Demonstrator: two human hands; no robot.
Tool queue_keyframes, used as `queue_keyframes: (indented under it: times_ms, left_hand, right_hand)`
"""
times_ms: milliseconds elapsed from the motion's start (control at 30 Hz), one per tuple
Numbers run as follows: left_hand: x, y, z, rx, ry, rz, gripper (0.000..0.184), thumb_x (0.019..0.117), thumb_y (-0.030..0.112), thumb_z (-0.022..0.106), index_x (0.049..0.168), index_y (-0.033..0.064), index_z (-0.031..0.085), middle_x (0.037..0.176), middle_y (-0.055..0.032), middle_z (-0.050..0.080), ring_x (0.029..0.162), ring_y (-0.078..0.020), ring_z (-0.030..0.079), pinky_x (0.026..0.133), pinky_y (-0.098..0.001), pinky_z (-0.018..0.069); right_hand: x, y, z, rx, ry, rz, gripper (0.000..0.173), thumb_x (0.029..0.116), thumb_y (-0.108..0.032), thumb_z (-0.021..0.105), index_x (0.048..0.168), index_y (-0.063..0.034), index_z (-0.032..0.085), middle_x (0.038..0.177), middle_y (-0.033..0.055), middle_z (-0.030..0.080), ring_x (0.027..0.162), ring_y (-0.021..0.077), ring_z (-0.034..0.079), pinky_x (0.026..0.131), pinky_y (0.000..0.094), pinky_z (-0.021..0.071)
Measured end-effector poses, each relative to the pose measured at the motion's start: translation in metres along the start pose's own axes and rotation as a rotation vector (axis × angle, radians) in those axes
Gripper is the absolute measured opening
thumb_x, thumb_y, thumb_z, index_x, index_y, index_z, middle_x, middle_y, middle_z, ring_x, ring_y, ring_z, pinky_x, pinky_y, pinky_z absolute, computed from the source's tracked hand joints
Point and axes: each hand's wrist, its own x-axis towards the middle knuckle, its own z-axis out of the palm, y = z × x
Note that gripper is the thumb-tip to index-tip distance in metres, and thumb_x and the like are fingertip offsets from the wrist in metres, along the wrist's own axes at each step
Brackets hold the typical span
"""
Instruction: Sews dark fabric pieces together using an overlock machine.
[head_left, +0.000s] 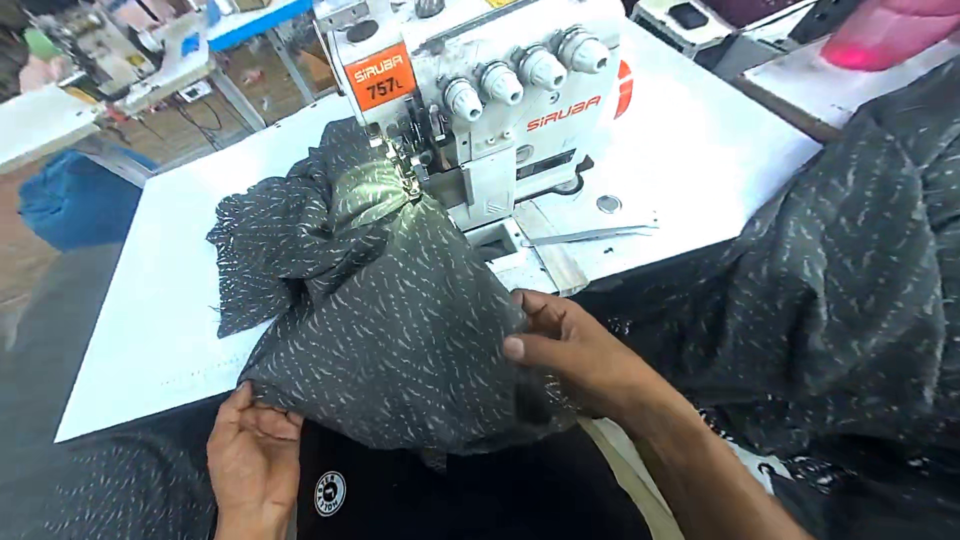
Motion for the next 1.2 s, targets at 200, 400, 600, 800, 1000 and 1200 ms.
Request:
queue_keyframes:
  times_ms: [200, 400, 600, 800, 1000, 1200]
  left_hand:
    - [-0.018, 0.003, 0.016, -0.086, -0.097, -0.197, 0.045, 0.1101, 0.043, 0.030, 0.122, 0.0105, 0.058, 0.105, -0.0109, 0.073, 0.096, -0.0228, 0.074, 0.080, -0.0478, 0.0628]
    - [-0.019, 0.008, 0.017, -0.306, -0.358, -0.449, 0.060, 0.0921, 0.058, 0.065, 0.126, 0.0083, 0.066, 0.116, -0.0194, 0.071, 0.106, -0.0316, 0.072, 0.087, -0.0550, 0.0612]
    - [0.020, 0.028, 0.035, -0.127, -0.401, 0.006, 0.023, 0.0994, 0.027, 0.064, 0.117, 0.0138, 0.068, 0.110, -0.0059, 0.074, 0.103, -0.0178, 0.072, 0.090, -0.0435, 0.0617]
    - [0.068, 0.046, 0.034, -0.121, -0.409, 0.102, 0.036, 0.1125, 0.032, 0.032, 0.130, 0.0140, 0.058, 0.121, -0.0051, 0.070, 0.115, -0.0184, 0.067, 0.100, -0.0452, 0.0564]
    - [0.083, 0.050, 0.031, -0.160, -0.485, 0.071, 0.046, 0.1127, 0.037, 0.026, 0.133, 0.0114, 0.057, 0.124, -0.0080, 0.069, 0.118, -0.0202, 0.066, 0.102, -0.0456, 0.0550]
    - [0.070, 0.025, 0.011, -0.191, -0.525, 0.063, 0.042, 0.1066, 0.044, 0.044, 0.128, 0.0125, 0.061, 0.121, -0.0074, 0.070, 0.115, -0.0203, 0.067, 0.099, -0.0475, 0.0560]
  right_hand:
    - [0.036, -0.011, 0.015, -0.180, 0.158, -0.050, 0.033, 0.0924, -0.028, 0.075, 0.114, -0.0058, 0.067, 0.080, 0.0063, 0.070, 0.069, 0.0151, 0.066, 0.064, 0.0310, 0.0573]
    - [0.048, -0.011, 0.005, -0.457, 0.341, -0.279, 0.015, 0.0977, -0.025, 0.069, 0.100, -0.0122, 0.076, 0.116, 0.0010, 0.071, 0.095, 0.0101, 0.072, 0.077, 0.0299, 0.0640]
    - [0.049, -0.014, -0.001, -0.344, 0.129, -0.181, 0.020, 0.0985, -0.024, 0.067, 0.089, -0.0108, 0.078, 0.075, -0.0002, 0.071, 0.065, 0.0083, 0.064, 0.058, 0.0275, 0.0528]
    - [0.014, 0.014, 0.005, -0.371, 0.247, -0.197, 0.018, 0.0980, -0.026, 0.068, 0.089, -0.0156, 0.080, 0.079, -0.0037, 0.072, 0.062, 0.0088, 0.061, 0.053, 0.0259, 0.0508]
    - [0.001, 0.030, 0.027, -0.299, 0.396, -0.306, 0.007, 0.0930, -0.020, 0.073, 0.092, -0.0158, 0.079, 0.084, -0.0038, 0.072, 0.059, 0.0083, 0.062, 0.050, 0.0234, 0.0535]
    - [-0.003, 0.041, 0.026, -0.176, 0.475, -0.288, 0.004, 0.0912, -0.016, 0.073, 0.089, -0.0127, 0.075, 0.068, -0.0010, 0.066, 0.051, 0.0071, 0.056, 0.045, 0.0204, 0.0476]
